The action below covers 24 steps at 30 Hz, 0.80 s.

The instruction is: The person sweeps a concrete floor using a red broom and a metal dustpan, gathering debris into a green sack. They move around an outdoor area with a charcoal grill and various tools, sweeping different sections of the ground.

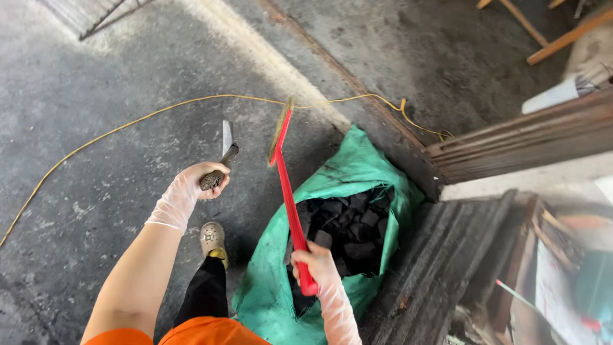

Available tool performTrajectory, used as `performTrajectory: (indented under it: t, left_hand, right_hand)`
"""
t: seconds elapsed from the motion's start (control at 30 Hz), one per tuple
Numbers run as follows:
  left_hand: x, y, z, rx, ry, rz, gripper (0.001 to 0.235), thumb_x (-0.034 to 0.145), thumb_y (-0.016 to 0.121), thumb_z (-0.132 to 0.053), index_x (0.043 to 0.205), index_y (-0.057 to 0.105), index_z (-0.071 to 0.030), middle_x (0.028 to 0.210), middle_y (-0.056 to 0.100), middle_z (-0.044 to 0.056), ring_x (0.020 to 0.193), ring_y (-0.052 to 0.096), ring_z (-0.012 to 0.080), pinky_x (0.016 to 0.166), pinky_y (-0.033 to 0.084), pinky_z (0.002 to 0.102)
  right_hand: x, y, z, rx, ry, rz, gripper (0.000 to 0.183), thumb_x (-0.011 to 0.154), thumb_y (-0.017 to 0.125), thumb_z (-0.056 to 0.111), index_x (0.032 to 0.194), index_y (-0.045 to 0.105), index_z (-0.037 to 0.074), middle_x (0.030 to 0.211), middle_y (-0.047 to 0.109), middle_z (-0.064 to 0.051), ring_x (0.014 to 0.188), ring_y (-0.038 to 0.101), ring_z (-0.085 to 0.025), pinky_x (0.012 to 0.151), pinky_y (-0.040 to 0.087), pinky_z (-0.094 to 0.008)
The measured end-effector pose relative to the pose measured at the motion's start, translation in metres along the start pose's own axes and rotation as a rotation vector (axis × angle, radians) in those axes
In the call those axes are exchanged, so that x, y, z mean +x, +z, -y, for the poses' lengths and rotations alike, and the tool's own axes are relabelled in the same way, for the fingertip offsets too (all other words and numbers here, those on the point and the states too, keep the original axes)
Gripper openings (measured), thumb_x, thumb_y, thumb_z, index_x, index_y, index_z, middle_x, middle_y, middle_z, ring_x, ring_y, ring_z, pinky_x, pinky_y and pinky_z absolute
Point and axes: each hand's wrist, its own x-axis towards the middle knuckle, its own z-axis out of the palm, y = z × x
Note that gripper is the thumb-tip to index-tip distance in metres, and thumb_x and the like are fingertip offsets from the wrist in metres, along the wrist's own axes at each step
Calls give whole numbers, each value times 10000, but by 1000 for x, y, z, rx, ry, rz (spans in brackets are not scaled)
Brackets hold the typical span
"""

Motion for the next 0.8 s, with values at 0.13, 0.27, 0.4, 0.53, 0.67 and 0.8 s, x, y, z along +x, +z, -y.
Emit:
performTrajectory:
  t: [0.13, 0.27, 0.4, 0.53, 0.67, 0.8]
  left_hand:
    - [18, -40, -58, -43, -11, -22, 217, 849, 718, -150, 980, 583, -41, 764, 647, 74, 593, 627, 144, 445, 433, 243]
    - [27, -77, -122, -112, -67, -39, 258, 844, 727, -139, 1004, 565, -18, 780, 662, 95, 596, 643, 162, 449, 456, 243]
    - [22, -121, -153, -90, 12, -69, 374, 841, 747, -110, 1125, 544, 20, 802, 686, 127, 583, 630, 157, 457, 465, 228]
    - [19, -146, -201, -40, 51, 30, 404, 827, 747, -165, 1107, 508, 1, 733, 641, 106, 529, 611, 185, 414, 468, 291]
    - [15, -160, -247, -50, 85, -13, 353, 843, 745, -153, 1084, 511, -45, 760, 640, 83, 585, 607, 166, 473, 453, 283]
    - [34, -169, -294, -127, 9, -78, 298, 850, 722, -198, 1041, 527, -78, 777, 646, 59, 632, 617, 139, 514, 469, 279]
  right_hand:
    - [96, 18, 51, 111, 59, 74, 213, 891, 666, 124, 1031, 627, -32, 750, 650, -119, 516, 610, -174, 430, 506, -320]
    - [179, 33, 96, 443, 178, 185, 230, 933, 652, 167, 1083, 579, 10, 829, 649, -101, 562, 593, -154, 453, 484, -284]
    - [225, 49, 123, 651, 126, 344, 237, 980, 641, 172, 1083, 547, -19, 835, 612, -72, 605, 587, -119, 497, 485, -256]
    - [248, 57, 166, 869, 37, 465, 233, 957, 627, 126, 1122, 586, -34, 849, 602, -49, 625, 574, -88, 542, 499, -249]
    - [273, 66, 201, 1078, 78, 431, 158, 965, 624, 95, 1047, 561, -24, 864, 598, -56, 651, 577, -105, 591, 518, -262]
    - [335, 76, 220, 1044, 82, 278, 112, 931, 631, 93, 955, 540, 31, 826, 588, -65, 655, 596, -131, 576, 520, -281]
